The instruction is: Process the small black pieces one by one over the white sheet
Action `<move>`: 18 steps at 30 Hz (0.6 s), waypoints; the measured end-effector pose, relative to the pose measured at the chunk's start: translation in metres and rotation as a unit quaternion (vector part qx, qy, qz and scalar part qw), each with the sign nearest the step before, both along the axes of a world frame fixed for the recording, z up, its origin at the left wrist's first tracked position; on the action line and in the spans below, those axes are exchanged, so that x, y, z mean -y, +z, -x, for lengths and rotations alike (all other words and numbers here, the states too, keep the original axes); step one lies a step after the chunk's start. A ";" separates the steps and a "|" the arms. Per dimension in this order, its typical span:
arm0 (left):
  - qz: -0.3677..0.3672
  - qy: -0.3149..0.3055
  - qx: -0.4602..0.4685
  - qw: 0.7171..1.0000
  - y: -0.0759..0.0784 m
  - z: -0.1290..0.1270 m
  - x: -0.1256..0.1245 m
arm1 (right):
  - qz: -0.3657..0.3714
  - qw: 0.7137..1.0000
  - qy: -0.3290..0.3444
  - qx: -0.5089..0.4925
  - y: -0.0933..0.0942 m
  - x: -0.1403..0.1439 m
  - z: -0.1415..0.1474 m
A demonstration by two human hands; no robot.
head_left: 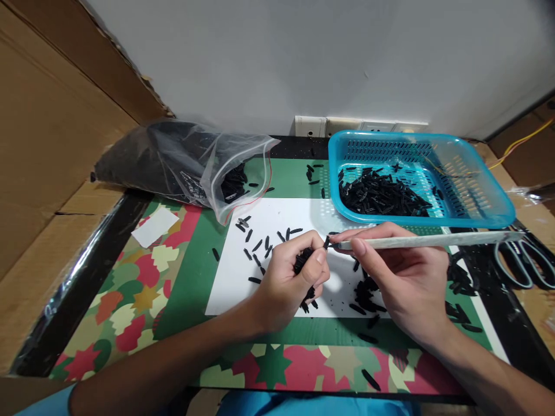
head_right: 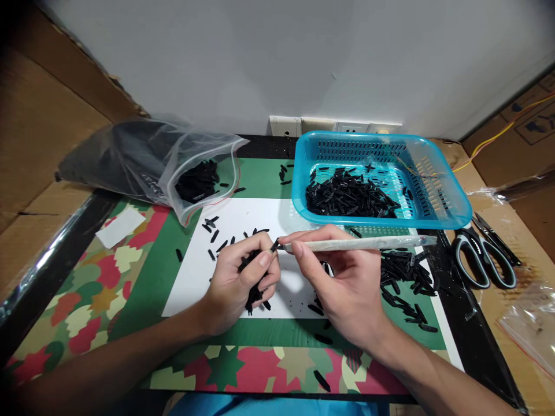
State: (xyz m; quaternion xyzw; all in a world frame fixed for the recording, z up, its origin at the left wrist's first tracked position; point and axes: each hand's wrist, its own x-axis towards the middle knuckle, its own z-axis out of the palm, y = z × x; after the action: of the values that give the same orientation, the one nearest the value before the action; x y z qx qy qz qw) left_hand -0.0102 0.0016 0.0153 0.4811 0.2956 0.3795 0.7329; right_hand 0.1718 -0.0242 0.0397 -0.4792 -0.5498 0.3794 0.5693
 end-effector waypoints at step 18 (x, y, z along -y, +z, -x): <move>-0.020 0.057 -0.098 0.993 -0.003 -0.004 0.000 | -0.388 0.818 0.004 0.425 -0.016 -0.002 -0.001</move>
State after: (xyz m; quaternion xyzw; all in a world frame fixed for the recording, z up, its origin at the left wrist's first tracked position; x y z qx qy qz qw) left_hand -0.0058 0.0018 0.0120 0.5131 0.3850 0.3774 0.6679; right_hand 0.1729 -0.0222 0.0238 -0.3304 -0.8406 -0.1045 0.4162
